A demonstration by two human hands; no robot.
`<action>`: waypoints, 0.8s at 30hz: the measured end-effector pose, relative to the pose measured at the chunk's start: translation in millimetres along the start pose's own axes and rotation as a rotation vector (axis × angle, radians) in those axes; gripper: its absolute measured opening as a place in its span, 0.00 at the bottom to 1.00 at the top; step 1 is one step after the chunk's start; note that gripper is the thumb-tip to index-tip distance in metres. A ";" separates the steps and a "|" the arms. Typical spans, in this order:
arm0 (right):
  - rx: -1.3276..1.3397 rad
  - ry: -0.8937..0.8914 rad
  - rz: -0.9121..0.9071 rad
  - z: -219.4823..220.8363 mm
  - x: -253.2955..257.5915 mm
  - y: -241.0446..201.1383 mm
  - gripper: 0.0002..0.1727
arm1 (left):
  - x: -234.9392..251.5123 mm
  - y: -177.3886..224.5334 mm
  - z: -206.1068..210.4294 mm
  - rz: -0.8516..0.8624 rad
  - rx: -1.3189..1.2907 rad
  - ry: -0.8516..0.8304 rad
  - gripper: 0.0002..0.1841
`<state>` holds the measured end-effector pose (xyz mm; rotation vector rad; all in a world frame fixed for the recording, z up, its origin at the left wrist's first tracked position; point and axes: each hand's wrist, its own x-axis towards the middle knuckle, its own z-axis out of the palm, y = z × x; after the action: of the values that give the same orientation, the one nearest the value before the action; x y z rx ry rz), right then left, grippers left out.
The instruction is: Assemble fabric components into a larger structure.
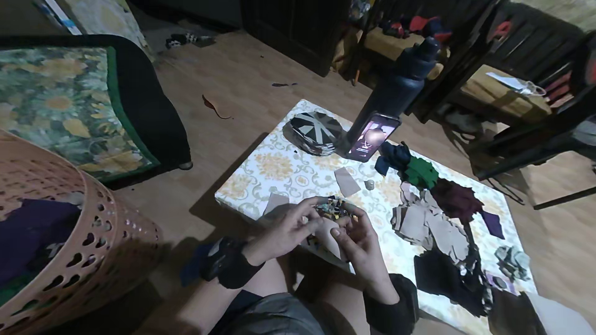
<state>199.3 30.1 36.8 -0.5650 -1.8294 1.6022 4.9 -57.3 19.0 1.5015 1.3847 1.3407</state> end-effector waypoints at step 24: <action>-0.531 0.076 0.068 -1.5 28.5 23.4 0.14 | 15.2 -20.5 -1.0 0.089 0.760 0.407 0.15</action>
<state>178.1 54.5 19.1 -0.9138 -2.2006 1.1051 -2.9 -38.7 3.4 1.8293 2.2913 1.2824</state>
